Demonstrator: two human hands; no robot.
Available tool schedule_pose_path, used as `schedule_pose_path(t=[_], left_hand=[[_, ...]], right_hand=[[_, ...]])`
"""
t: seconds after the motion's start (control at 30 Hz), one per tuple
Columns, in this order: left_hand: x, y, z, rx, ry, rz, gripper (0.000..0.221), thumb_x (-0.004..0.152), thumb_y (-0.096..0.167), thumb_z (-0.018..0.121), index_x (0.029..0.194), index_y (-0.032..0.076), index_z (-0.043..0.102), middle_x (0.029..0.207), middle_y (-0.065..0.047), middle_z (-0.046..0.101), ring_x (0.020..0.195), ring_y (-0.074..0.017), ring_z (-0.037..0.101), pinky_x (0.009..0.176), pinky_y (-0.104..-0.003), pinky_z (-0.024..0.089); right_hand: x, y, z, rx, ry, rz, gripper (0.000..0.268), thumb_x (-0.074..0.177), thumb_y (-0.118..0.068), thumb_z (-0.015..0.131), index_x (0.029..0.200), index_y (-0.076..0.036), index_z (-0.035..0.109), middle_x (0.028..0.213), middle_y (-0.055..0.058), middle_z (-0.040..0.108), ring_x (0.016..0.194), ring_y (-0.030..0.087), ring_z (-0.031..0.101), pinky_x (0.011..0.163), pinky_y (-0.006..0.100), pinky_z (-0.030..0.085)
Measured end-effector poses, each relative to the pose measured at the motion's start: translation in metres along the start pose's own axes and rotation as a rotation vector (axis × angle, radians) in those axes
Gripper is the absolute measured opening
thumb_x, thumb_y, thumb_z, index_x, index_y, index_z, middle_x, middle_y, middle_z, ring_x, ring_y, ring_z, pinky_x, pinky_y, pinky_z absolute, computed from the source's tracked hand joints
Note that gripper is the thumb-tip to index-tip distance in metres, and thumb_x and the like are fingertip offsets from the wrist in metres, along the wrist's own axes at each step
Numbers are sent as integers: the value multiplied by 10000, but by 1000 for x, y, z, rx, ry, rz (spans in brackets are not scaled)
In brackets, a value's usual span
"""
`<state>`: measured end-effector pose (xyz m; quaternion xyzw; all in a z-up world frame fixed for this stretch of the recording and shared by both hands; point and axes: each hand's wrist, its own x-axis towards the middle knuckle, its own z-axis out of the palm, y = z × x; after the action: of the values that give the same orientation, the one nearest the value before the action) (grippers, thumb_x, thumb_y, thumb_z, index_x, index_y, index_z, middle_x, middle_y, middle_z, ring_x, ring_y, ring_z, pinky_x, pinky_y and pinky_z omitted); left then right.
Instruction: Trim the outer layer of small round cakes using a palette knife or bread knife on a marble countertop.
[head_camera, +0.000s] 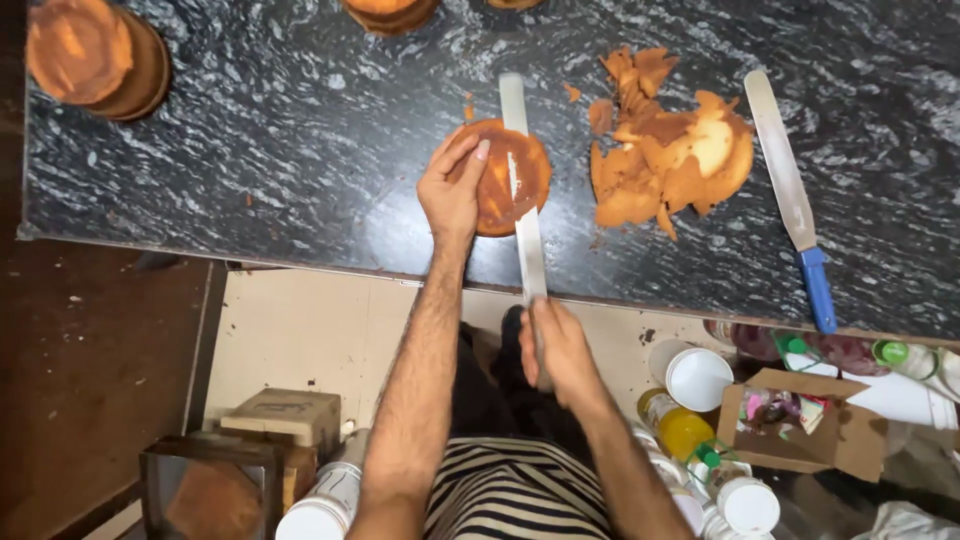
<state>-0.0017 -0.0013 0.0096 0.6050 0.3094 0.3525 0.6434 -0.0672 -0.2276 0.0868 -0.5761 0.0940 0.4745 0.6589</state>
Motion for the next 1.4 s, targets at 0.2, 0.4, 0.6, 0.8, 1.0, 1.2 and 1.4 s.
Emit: schedule_pose_path(t=[0.2, 0.4, 0.6, 0.8, 1.0, 1.2, 1.4], left_hand=[[3, -12, -3, 40, 0, 52, 259, 940, 97, 782, 1162, -36, 763, 1377, -182, 673, 1289, -241, 629, 1113, -331, 492], [1, 0, 0, -82, -10, -40, 270, 945, 123, 762, 1166, -32, 757, 1396, -174, 644, 1291, -233, 621, 1098, -331, 512], [2, -7, -1, 24, 11, 32, 257, 965, 93, 761, 1177, -52, 757, 1399, -186, 659, 1307, -241, 621, 1120, -328, 488], [0, -1, 3, -153, -14, -22, 269, 978, 105, 730, 1199, -48, 737, 1395, -161, 643, 1290, -222, 618, 1111, -328, 502], [2, -16, -1, -162, 6, -16, 436, 1090, 137, 537, 1496, -20, 519, 1445, -167, 626, 1299, -201, 598, 1128, -320, 466], [-3, -5, -9, -271, -94, -12, 536, 1157, 210, 407, 1623, -15, 268, 1490, -175, 594, 1339, -209, 578, 1174, -332, 449], [1, -27, -20, -393, -109, -105, 561, 1130, 177, 443, 1621, -25, 263, 1534, -200, 518, 1344, -228, 552, 1156, -360, 448]], right_hand=[[7, -10, -2, -23, 27, -31, 360, 1084, -350, 417, 949, -37, 531, 583, 42, 481, 359, 134, 432, 315, 301, 377], [7, -6, 2, -45, 36, -39, 350, 1089, -324, 418, 932, -32, 530, 590, 40, 488, 371, 137, 438, 327, 303, 393], [3, -5, 1, -133, 17, -52, 337, 1080, -323, 415, 938, -41, 530, 573, 46, 486, 357, 149, 444, 318, 312, 399], [2, 5, 8, -88, 1, 26, 327, 1073, -330, 413, 957, -47, 528, 578, 39, 487, 355, 143, 446, 316, 307, 399], [8, -1, 14, -136, -25, -32, 341, 1088, -322, 408, 953, -36, 535, 594, 32, 491, 357, 137, 440, 316, 304, 394], [-3, 17, 17, -117, -71, -40, 332, 1086, -312, 409, 947, -32, 518, 571, 47, 489, 350, 143, 445, 319, 306, 394], [13, 6, 26, -256, -62, -79, 336, 1093, -299, 398, 943, -28, 527, 579, 32, 506, 364, 139, 465, 331, 298, 411]])
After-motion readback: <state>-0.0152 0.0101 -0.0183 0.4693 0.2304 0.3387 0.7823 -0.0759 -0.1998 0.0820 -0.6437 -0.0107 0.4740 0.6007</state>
